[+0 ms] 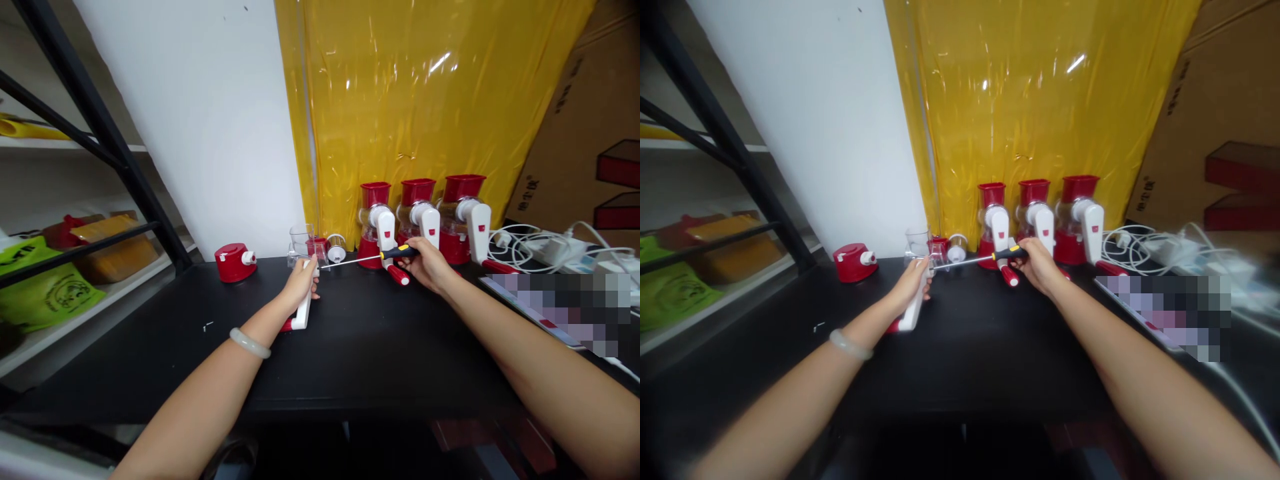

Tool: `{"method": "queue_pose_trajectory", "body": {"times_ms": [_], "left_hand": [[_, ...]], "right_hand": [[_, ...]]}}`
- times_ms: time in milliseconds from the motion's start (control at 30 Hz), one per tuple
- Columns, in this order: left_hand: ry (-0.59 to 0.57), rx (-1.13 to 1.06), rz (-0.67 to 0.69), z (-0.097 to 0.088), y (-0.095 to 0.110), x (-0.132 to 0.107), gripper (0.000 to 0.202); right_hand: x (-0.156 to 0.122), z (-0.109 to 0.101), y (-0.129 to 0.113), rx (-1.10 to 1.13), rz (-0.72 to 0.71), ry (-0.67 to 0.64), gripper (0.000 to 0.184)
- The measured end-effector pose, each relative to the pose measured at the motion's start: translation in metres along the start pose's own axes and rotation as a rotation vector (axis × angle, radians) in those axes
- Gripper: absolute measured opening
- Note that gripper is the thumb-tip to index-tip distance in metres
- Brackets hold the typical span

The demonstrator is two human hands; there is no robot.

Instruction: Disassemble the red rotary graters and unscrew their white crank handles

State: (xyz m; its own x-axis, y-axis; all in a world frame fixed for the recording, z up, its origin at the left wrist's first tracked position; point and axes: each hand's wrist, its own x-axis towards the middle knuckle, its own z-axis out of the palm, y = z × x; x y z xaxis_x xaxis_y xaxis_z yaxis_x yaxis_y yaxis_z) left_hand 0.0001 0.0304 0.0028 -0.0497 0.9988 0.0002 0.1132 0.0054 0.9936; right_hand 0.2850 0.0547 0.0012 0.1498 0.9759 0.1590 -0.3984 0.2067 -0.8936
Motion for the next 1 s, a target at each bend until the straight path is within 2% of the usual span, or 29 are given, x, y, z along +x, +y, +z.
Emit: {"method": "queue_pose_trajectory", "body": {"times_ms": [167,267,333,533,667,767,900,1000], "left_hand": [[0.007,0.01,-0.005,0.0009,0.0012,-0.0016,0.035],[0.024,0.034,-0.008,0.0011,0.0021,-0.002,0.031],[0.031,0.048,-0.015,0.001,0.0026,-0.002,0.029],[0.044,0.044,0.0,0.0003,0.0025,-0.0012,0.032],[0.035,0.053,-0.007,0.0005,0.0005,-0.0007,0.03],[0.027,0.058,-0.001,0.0007,-0.0001,-0.0007,0.029],[0.029,0.068,0.009,0.0009,0.001,-0.002,0.03],[0.032,0.079,0.005,0.0012,0.0018,-0.0031,0.032]], "right_hand": [[0.0016,-0.0045,0.0032,-0.111,-0.052,-0.005,0.03],[0.0002,-0.0053,0.0042,-0.189,-0.067,-0.054,0.039],[-0.0003,-0.0048,0.0042,-0.182,-0.061,-0.065,0.037],[0.0012,-0.0019,0.004,-0.051,0.025,0.01,0.019],[0.0033,-0.0034,0.004,0.001,0.033,-0.003,0.014],[0.005,-0.0059,0.0061,-0.033,0.009,0.032,0.016],[0.0054,-0.0087,0.0096,-0.172,-0.027,0.017,0.031],[0.0042,-0.0083,0.0088,-0.176,0.0,0.016,0.03]]}}
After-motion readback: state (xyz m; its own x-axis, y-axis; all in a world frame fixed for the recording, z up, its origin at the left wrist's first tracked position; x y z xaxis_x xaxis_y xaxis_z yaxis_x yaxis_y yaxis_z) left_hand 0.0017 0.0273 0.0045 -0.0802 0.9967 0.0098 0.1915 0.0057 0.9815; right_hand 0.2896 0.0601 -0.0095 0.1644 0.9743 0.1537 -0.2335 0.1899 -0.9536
